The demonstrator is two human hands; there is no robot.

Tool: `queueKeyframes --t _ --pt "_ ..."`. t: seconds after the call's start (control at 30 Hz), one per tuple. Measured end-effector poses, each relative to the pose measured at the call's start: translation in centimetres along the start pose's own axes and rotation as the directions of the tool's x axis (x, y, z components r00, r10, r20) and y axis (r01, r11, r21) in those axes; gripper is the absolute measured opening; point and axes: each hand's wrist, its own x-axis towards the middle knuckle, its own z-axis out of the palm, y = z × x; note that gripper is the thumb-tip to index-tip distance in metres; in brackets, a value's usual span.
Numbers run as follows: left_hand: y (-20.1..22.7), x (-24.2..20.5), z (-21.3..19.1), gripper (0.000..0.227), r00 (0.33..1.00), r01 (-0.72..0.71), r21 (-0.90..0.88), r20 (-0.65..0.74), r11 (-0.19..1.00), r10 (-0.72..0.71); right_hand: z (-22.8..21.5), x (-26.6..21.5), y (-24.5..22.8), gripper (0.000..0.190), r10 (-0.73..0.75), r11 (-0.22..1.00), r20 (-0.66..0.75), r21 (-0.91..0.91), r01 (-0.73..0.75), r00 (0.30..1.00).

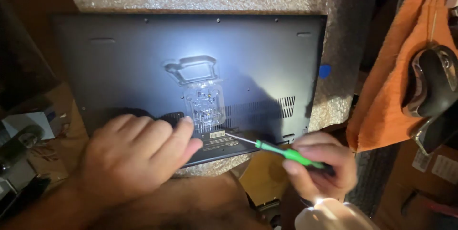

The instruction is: Removing screws from the back panel of a laptop using a screwdriver to disassemble it.

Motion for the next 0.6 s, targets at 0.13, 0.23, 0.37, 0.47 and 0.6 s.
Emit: queueKeyframes --t 0.13,0.23,0.37,0.47,0.6 --pt "-0.2 -1.2 -0.4 0.032 0.998 0.044 0.065 0.052 0.997 -0.047 1.4 1.7 1.0 0.031 -0.174 0.985 0.108 0.017 0.173 0.979" --pt "-0.2 -1.6 -0.5 0.031 0.997 0.062 0.063 0.043 0.996 -0.065 2.3 2.3 0.1 0.029 -0.115 0.985 0.119 -0.118 0.129 0.986" --pt "-0.4 -1.8 -0.4 0.029 0.997 0.075 0.044 0.023 0.996 -0.076 2.5 2.6 -0.4 0.027 -0.017 0.969 0.14 -0.241 0.051 0.99" --pt "-0.5 -1.7 -0.5 0.029 0.997 0.075 0.04 0.027 0.996 -0.076 2.6 2.5 -0.6 0.027 0.024 0.967 0.121 -0.253 0.008 0.992" --pt "-0.5 -1.6 -0.4 0.029 0.995 0.092 0.023 0.025 0.996 -0.092 2.9 2.6 -0.8 0.027 0.03 0.963 0.114 -0.27 0.002 0.993"
